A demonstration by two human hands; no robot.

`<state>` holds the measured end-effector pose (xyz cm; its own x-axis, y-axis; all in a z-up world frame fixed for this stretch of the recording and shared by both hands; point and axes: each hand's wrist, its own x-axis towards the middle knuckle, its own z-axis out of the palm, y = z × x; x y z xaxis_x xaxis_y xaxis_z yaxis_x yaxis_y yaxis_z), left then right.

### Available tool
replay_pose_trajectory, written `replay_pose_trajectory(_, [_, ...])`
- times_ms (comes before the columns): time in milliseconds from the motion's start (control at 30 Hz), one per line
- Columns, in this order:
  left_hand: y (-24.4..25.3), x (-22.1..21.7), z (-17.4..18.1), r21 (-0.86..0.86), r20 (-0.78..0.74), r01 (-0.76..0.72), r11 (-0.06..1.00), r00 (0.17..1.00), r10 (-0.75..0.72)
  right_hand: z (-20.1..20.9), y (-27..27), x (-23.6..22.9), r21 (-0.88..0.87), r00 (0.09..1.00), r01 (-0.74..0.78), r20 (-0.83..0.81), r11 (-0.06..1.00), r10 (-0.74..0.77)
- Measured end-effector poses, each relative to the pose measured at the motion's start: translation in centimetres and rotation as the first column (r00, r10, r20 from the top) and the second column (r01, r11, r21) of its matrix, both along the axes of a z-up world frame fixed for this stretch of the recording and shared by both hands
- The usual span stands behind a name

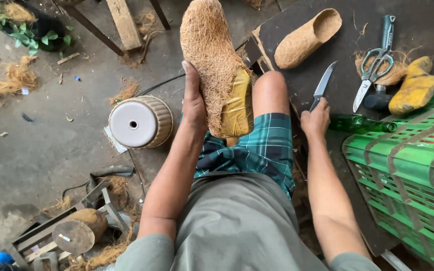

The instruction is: The person carves a coconut shell into a slipper shape using a knife, then removes loose fibers by hand and trims the edges with scissors. The person rotates the shell frequently to work on different sides and finishes by inspecting the carved interior.

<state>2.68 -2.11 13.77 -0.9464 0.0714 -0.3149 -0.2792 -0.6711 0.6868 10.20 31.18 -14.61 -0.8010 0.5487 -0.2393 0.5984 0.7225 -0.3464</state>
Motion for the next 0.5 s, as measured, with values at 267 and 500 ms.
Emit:
replay_pose_trajectory(267, [-0.6, -0.7, -3.4, 0.051, -0.013, -0.006, 0.999, 1.0, 0.007, 10.9, -5.5, 4.2, -0.092, 0.867, -0.013, -0.497, 0.996, -0.034])
replay_pose_trajectory(500, [-1.4, -2.4, -8.1, 0.295, 0.056, 0.07, 0.953, 0.994, -0.09, 24.8, -11.6, 5.3, 0.268, 0.513, -0.546, -0.642, 0.793, 0.57])
